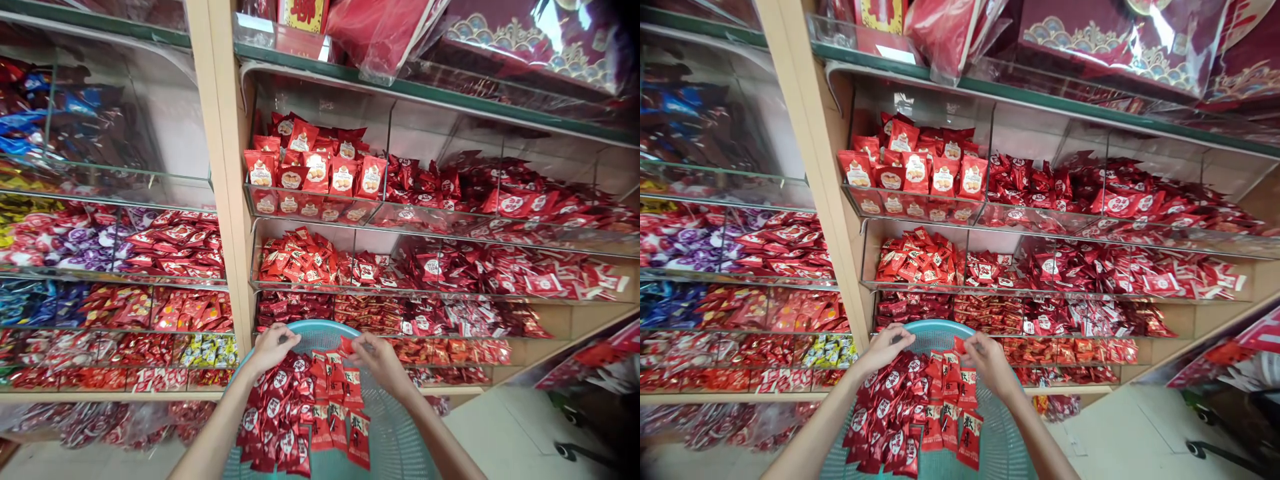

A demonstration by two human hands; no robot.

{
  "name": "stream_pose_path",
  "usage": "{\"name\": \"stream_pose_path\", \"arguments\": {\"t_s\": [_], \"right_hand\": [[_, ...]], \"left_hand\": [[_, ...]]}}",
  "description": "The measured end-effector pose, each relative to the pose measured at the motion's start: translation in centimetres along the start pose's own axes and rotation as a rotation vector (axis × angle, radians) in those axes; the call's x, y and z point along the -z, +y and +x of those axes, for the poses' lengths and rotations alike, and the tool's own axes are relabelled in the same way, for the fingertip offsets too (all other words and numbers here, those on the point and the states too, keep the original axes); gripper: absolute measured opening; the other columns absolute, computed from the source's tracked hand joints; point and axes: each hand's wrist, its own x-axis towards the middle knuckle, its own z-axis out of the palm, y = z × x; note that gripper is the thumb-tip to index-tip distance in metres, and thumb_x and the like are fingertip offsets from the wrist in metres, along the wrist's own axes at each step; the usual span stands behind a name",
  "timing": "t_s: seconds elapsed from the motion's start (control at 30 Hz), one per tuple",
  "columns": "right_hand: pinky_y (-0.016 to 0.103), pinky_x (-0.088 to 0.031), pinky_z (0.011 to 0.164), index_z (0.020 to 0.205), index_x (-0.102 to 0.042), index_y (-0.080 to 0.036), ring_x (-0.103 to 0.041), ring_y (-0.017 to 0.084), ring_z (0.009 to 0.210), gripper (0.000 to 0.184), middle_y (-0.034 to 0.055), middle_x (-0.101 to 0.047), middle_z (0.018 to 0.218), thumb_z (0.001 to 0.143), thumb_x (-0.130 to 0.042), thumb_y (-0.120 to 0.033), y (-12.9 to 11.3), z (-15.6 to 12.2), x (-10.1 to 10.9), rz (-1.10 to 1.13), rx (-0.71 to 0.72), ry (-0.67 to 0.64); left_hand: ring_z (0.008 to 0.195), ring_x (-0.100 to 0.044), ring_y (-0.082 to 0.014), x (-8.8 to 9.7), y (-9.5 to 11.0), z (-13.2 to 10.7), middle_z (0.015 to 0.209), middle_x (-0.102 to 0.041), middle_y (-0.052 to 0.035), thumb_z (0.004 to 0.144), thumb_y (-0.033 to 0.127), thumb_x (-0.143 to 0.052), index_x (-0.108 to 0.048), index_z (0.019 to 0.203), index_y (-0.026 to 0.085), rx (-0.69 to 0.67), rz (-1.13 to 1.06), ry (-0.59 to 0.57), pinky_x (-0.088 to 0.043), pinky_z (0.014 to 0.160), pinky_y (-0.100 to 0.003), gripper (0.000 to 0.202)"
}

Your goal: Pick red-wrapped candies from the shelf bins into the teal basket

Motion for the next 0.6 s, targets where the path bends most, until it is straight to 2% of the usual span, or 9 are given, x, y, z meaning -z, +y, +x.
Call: {"name": "stream_pose_path", "arguments": {"t_s": [0.13,0.23,0.33,0.43,0.6], "right_hand": [[0.034,-0.048,0.078,0.075,-0.057,-0.022,-0.061,0.019,0.086,0.025,0.0062,-0.064,0.093,0.087,-0.043,-0.038,1.5,-2.7,0.9,-0.383,0.191,-0.112],[0.032,-0.043,0.089,0.080,-0.057,-0.022,-0.054,0.018,0.106,0.026,0.0074,-0.058,0.112,0.091,-0.035,-0.030,2.1,-3.6,1.4,-0.569,0.249,-0.226],[0.032,-0.040,0.094,0.083,-0.057,-0.020,-0.048,0.019,0.117,0.028,0.0088,-0.053,0.122,0.092,-0.031,-0.028,2.7,-3.6,1.6,-0.670,0.238,-0.275],[0.035,-0.039,0.097,0.088,-0.057,-0.020,-0.047,0.020,0.118,0.026,0.0090,-0.050,0.128,0.091,-0.032,-0.027,3.3,-3.4,1.5,-0.731,0.180,-0.282],[0.036,-0.038,0.098,0.100,-0.056,-0.020,-0.044,0.021,0.123,0.027,0.0105,-0.043,0.136,0.083,-0.035,-0.015,3.8,-3.9,1.0,-0.838,0.075,-0.395]], "left_hand": [[0.090,-0.057,-0.0183,-0.2,-0.3,0.1,0.091,-0.062,-0.0003,0.075,0.061,-0.045,-0.064,0.071,0.022,-0.011,-0.020,0.009,-0.038,0.087,-0.029,0.043],[0.090,-0.056,-0.0184,-0.3,-0.5,0.2,0.091,-0.062,-0.0004,0.074,0.060,-0.046,-0.064,0.071,0.022,-0.015,-0.041,0.012,-0.039,0.086,-0.029,0.042],[0.090,-0.057,-0.0182,-0.3,-0.6,0.2,0.091,-0.063,-0.0001,0.074,0.059,-0.047,-0.065,0.071,0.023,-0.023,-0.047,0.014,-0.039,0.085,-0.028,0.041],[0.090,-0.057,-0.0184,-0.3,-0.5,0.2,0.090,-0.064,-0.0001,0.074,0.058,-0.048,-0.065,0.072,0.023,-0.022,-0.050,0.019,-0.040,0.084,-0.028,0.040],[0.090,-0.057,-0.0183,-0.2,-0.3,0.1,0.090,-0.064,0.0002,0.074,0.058,-0.047,-0.066,0.072,0.023,-0.010,-0.037,0.014,-0.040,0.084,-0.028,0.040]]}}
